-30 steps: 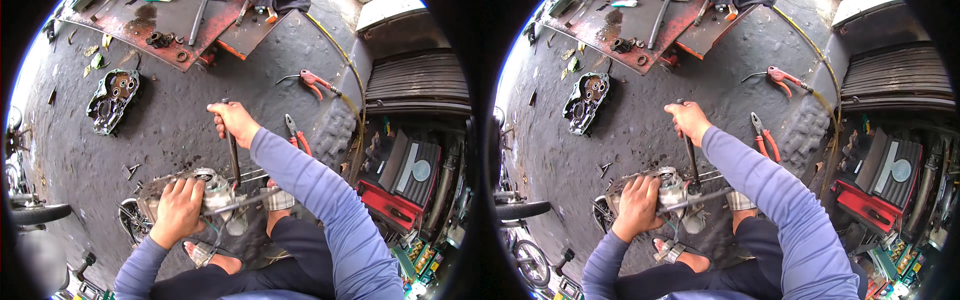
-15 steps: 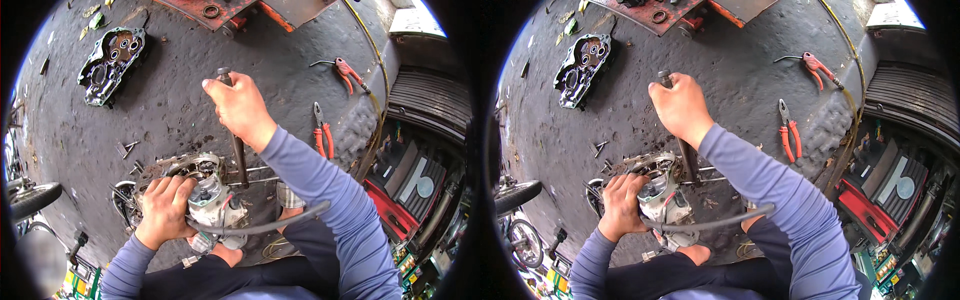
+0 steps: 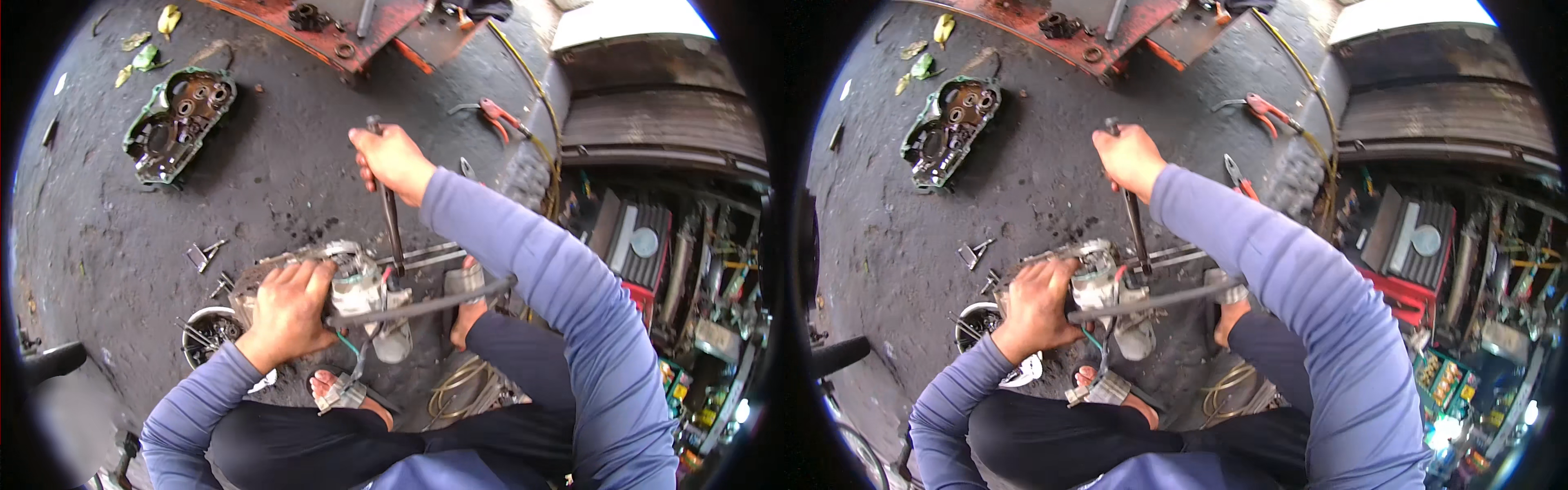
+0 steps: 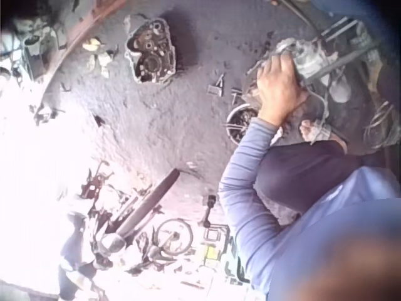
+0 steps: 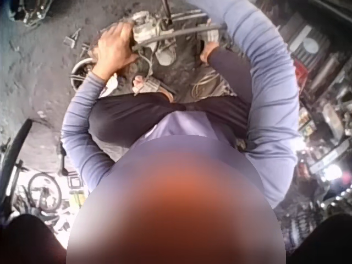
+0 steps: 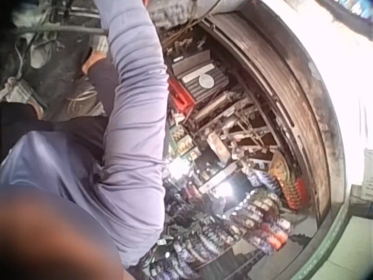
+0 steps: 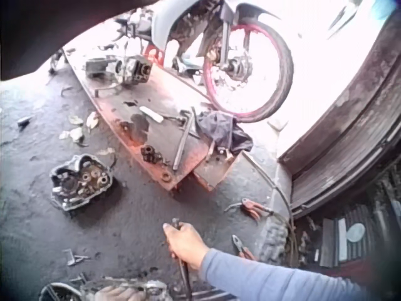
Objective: The recorder is repairing the motorcycle engine by using tools to adjust and check its components.
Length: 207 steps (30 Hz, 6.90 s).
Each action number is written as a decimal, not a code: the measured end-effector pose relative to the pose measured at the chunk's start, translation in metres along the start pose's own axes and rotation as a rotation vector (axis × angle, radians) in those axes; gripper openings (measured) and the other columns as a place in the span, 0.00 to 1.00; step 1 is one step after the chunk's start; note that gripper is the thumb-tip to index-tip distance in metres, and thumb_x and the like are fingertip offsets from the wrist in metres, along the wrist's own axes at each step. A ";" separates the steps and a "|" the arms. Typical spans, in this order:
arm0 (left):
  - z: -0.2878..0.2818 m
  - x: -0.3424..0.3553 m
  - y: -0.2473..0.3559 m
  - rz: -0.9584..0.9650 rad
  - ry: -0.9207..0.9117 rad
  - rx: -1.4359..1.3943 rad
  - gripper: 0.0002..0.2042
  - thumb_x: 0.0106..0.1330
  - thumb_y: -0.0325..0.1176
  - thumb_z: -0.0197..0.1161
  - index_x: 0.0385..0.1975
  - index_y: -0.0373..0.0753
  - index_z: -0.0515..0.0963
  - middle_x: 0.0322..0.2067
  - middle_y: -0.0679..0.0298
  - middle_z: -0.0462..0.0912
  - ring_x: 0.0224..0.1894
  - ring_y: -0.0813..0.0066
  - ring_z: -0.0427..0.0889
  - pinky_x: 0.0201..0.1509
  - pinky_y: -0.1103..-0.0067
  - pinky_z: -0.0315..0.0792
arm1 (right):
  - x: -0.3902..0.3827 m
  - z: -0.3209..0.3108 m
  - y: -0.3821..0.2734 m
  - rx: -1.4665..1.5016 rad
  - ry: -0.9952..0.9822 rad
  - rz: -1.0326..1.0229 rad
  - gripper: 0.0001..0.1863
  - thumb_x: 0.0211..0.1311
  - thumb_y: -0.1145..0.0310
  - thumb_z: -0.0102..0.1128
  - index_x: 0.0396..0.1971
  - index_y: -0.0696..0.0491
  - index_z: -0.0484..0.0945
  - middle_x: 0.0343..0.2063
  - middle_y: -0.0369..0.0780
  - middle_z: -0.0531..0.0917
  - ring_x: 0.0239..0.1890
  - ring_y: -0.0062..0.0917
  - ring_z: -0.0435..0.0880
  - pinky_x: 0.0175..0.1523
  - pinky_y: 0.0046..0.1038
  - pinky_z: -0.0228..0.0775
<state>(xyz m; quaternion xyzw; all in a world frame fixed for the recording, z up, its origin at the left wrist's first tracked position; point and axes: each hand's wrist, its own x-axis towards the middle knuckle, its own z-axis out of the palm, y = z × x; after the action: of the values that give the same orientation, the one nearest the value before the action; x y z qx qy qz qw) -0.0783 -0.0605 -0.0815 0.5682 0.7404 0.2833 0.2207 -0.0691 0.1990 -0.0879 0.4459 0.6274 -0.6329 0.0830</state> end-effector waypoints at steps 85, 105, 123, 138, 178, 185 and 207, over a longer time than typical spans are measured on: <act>0.009 -0.005 0.013 -0.013 0.041 -0.031 0.46 0.26 0.39 0.78 0.59 0.55 0.75 0.45 0.62 0.78 0.44 0.59 0.79 0.45 0.64 0.71 | -0.160 -0.013 0.029 -0.166 -0.068 -0.974 0.11 0.62 0.76 0.61 0.42 0.61 0.70 0.28 0.43 0.74 0.27 0.31 0.75 0.32 0.32 0.70; 0.001 -0.003 0.011 0.064 0.034 -0.020 0.47 0.23 0.35 0.78 0.56 0.39 0.71 0.43 0.59 0.78 0.44 0.56 0.78 0.43 0.64 0.70 | -0.107 0.010 -0.011 -0.220 0.069 -0.714 0.06 0.66 0.75 0.54 0.29 0.59 0.68 0.14 0.42 0.69 0.15 0.24 0.70 0.24 0.30 0.60; 0.007 -0.008 0.018 -0.013 0.078 0.041 0.48 0.29 0.40 0.80 0.60 0.43 0.70 0.42 0.59 0.77 0.45 0.58 0.77 0.47 0.65 0.70 | -0.019 0.021 -0.006 -0.275 0.160 -0.296 0.14 0.62 0.67 0.55 0.22 0.63 0.73 0.21 0.53 0.80 0.29 0.43 0.84 0.38 0.39 0.71; 0.008 0.000 0.016 -0.101 0.149 0.027 0.48 0.27 0.36 0.75 0.61 0.45 0.70 0.39 0.61 0.75 0.41 0.58 0.76 0.42 0.64 0.71 | -0.124 0.012 -0.002 -0.268 0.042 -1.127 0.05 0.57 0.76 0.59 0.29 0.56 0.71 0.19 0.45 0.74 0.19 0.40 0.78 0.27 0.35 0.69; -0.017 0.006 0.022 -0.052 -0.027 -0.053 0.49 0.36 0.45 0.82 0.62 0.37 0.66 0.51 0.51 0.74 0.54 0.49 0.75 0.57 0.60 0.69 | -0.105 -0.055 -0.056 -0.444 -0.744 -0.647 0.16 0.74 0.60 0.52 0.43 0.60 0.75 0.33 0.48 0.81 0.37 0.43 0.81 0.46 0.38 0.72; -0.053 0.042 0.101 -0.234 0.496 -0.487 0.30 0.48 0.35 0.81 0.50 0.36 0.73 0.42 0.56 0.78 0.41 0.64 0.81 0.44 0.72 0.76 | -0.082 -0.041 -0.033 -0.390 -0.677 -0.973 0.14 0.70 0.64 0.57 0.45 0.59 0.78 0.37 0.50 0.82 0.38 0.47 0.82 0.44 0.38 0.73; -0.046 0.104 0.159 -0.377 0.682 -0.334 0.13 0.55 0.28 0.74 0.37 0.33 0.79 0.34 0.57 0.82 0.36 0.57 0.83 0.40 0.68 0.77 | -0.063 -0.072 -0.037 0.507 -1.238 0.018 0.20 0.61 0.54 0.58 0.21 0.55 0.69 0.24 0.34 0.70 0.30 0.18 0.66 0.38 0.23 0.58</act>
<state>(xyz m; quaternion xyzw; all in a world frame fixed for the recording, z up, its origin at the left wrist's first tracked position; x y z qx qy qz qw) -0.0208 0.0631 0.0583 0.2530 0.8059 0.5258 0.1003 -0.0229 0.2400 -0.0058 0.0111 0.2923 -0.8991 0.3256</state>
